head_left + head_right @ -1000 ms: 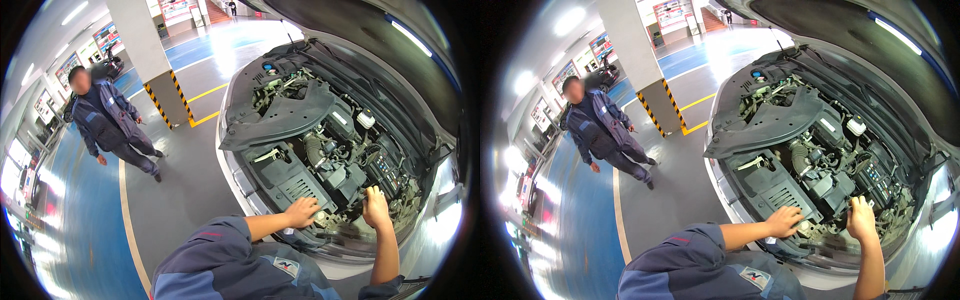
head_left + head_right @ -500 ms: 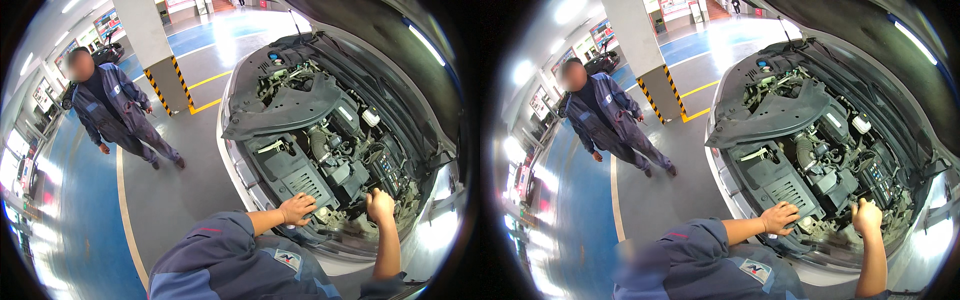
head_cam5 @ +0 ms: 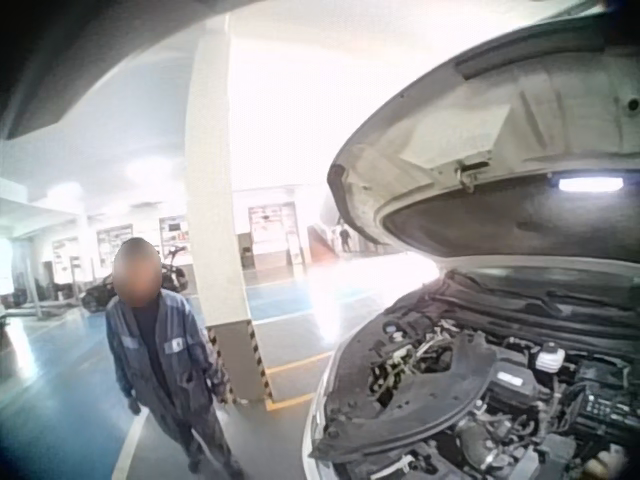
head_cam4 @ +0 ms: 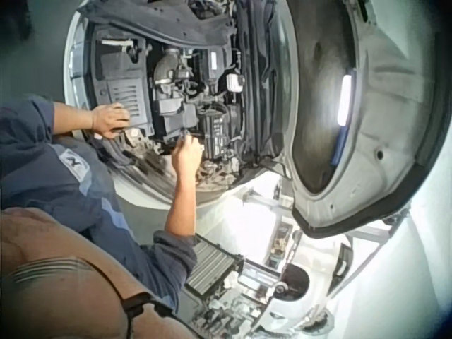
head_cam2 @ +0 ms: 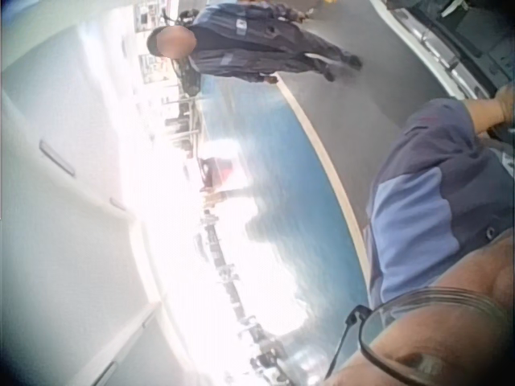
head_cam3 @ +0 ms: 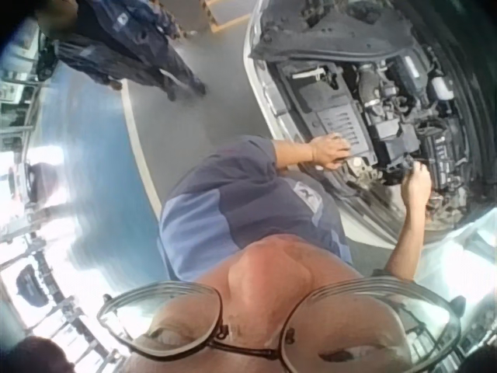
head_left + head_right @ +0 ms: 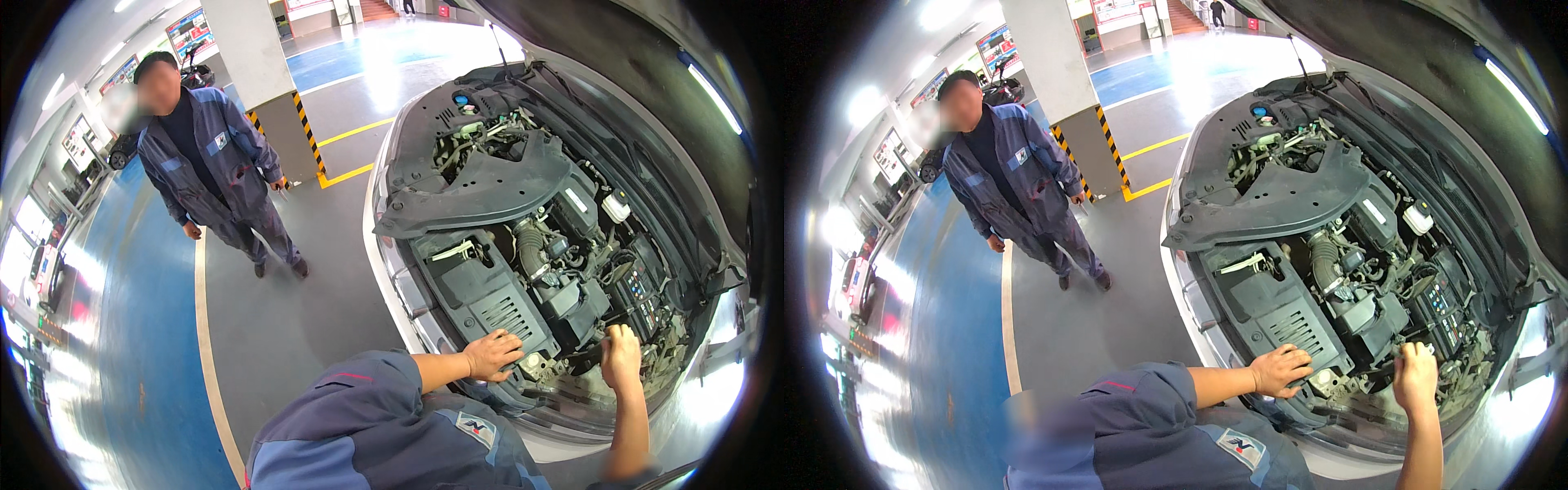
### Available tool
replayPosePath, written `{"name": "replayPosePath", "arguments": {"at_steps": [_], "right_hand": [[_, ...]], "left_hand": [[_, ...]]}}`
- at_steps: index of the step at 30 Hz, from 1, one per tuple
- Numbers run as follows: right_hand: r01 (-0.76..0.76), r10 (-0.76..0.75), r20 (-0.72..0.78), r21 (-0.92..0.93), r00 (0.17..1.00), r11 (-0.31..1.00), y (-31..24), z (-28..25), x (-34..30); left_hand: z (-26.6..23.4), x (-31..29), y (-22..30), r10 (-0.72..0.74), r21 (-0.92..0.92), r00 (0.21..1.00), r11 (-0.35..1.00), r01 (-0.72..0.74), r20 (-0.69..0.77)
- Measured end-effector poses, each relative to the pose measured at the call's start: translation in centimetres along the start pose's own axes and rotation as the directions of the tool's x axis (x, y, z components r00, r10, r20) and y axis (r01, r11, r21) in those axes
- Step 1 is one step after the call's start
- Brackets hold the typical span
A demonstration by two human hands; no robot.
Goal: The person removes the air filter housing cover, takes out the old air filter, and installs a new air filter into the engine bay. They then reassemble the housing cover and secure it with fasteners.
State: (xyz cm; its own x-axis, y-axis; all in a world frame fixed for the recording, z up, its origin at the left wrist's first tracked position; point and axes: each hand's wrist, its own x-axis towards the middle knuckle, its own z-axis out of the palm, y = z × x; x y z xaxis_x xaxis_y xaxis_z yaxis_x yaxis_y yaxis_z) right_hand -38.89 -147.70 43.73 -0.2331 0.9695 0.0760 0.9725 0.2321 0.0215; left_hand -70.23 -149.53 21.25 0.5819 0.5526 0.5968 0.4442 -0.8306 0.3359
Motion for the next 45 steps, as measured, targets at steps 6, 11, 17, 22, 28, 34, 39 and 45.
{"name": "replayPosePath", "arguments": {"at_steps": [6,11,17,22,28,34,39,45], "right_hand": [[-0.101,0.093,0.101,0.074,0.991,0.992,-0.5,-1.1,-0.2],[-0.128,0.114,-0.092,-0.154,0.989,0.980,0.8,1.1,0.6],[0.039,-0.038,0.085,-0.004,0.996,0.999,-0.1,0.3,0.5],[-0.340,0.337,0.209,-0.023,0.918,0.940,-1.0,-0.3,1.3],[0.066,-0.072,0.159,0.037,0.985,0.997,0.1,-0.3,1.3],[-0.297,0.314,0.315,-0.103,0.896,0.949,-0.4,-0.9,2.2],[0.050,-0.051,0.123,0.007,0.991,0.999,-0.6,-0.8,2.1],[-0.195,0.211,0.251,-0.088,0.945,0.977,0.0,-0.3,2.5]], "left_hand": [[-0.4,0.4,0.0,0.009,0.038,1.000,0.999,-0.008,-0.023],[-0.4,1.0,0.1,-0.017,0.052,0.998,0.999,0.014,0.055],[-0.3,1.3,0.5,-0.015,0.060,1.000,0.998,0.015,-0.004],[-0.3,1.4,0.4,-0.004,0.073,1.000,0.997,0.004,0.002],[-0.1,1.3,0.5,-0.009,0.081,1.000,0.997,0.009,0.004],[-0.2,1.6,0.5,0.003,0.061,1.000,0.998,-0.004,0.011],[-0.2,1.6,0.6,0.001,0.077,1.000,0.997,-0.002,0.009],[-0.2,1.6,0.6,-0.017,0.071,0.999,0.997,0.015,0.029]]}}
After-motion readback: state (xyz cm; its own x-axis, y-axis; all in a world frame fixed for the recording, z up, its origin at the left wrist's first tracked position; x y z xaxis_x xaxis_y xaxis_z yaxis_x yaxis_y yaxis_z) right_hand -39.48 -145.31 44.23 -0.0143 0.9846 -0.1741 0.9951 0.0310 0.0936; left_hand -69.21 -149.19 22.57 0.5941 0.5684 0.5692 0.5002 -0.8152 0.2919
